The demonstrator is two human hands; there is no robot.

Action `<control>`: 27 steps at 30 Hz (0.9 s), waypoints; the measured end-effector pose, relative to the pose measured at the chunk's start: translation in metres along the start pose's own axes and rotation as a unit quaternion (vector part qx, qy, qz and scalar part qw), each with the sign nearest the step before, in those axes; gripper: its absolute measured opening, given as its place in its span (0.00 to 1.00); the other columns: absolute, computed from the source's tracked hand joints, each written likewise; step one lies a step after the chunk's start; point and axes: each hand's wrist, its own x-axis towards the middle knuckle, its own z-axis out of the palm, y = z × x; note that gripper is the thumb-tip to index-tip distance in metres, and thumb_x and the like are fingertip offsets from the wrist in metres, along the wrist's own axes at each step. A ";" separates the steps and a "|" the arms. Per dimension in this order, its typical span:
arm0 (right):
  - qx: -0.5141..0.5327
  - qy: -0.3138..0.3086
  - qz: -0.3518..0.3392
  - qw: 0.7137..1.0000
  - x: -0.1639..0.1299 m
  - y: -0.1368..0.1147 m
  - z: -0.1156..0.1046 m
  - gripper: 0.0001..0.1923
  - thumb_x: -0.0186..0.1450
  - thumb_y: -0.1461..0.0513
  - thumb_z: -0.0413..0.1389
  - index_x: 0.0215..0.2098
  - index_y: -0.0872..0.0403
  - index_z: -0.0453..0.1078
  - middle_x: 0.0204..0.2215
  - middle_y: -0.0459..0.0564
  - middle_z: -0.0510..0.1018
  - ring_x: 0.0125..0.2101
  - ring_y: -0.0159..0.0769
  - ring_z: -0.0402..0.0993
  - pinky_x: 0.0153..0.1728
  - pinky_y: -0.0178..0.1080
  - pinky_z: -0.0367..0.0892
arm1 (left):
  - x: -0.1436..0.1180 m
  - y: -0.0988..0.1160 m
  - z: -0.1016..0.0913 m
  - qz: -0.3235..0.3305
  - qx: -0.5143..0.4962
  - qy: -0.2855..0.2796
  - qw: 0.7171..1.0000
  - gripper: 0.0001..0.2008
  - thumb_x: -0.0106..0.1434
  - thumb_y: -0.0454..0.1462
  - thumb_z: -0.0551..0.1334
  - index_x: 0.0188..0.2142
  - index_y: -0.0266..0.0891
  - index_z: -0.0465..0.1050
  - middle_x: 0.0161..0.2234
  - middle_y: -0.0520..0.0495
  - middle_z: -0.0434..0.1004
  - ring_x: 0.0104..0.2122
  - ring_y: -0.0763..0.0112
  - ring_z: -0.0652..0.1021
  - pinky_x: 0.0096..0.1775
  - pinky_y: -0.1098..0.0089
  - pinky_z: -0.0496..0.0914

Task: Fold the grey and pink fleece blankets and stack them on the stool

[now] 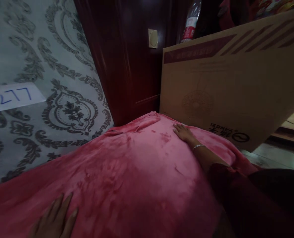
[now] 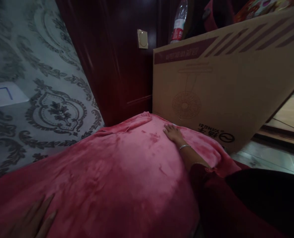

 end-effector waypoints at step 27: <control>0.026 -0.024 -0.408 0.912 -0.215 -0.230 0.038 0.32 0.74 0.47 0.38 0.74 0.43 0.48 0.73 0.50 0.48 0.71 0.51 0.44 0.66 0.60 0.49 | -0.025 0.072 -0.055 -0.034 0.012 -0.066 0.997 0.30 0.73 0.47 0.47 0.69 0.37 0.57 0.71 0.32 0.53 0.69 0.49 0.57 0.66 0.47 0.51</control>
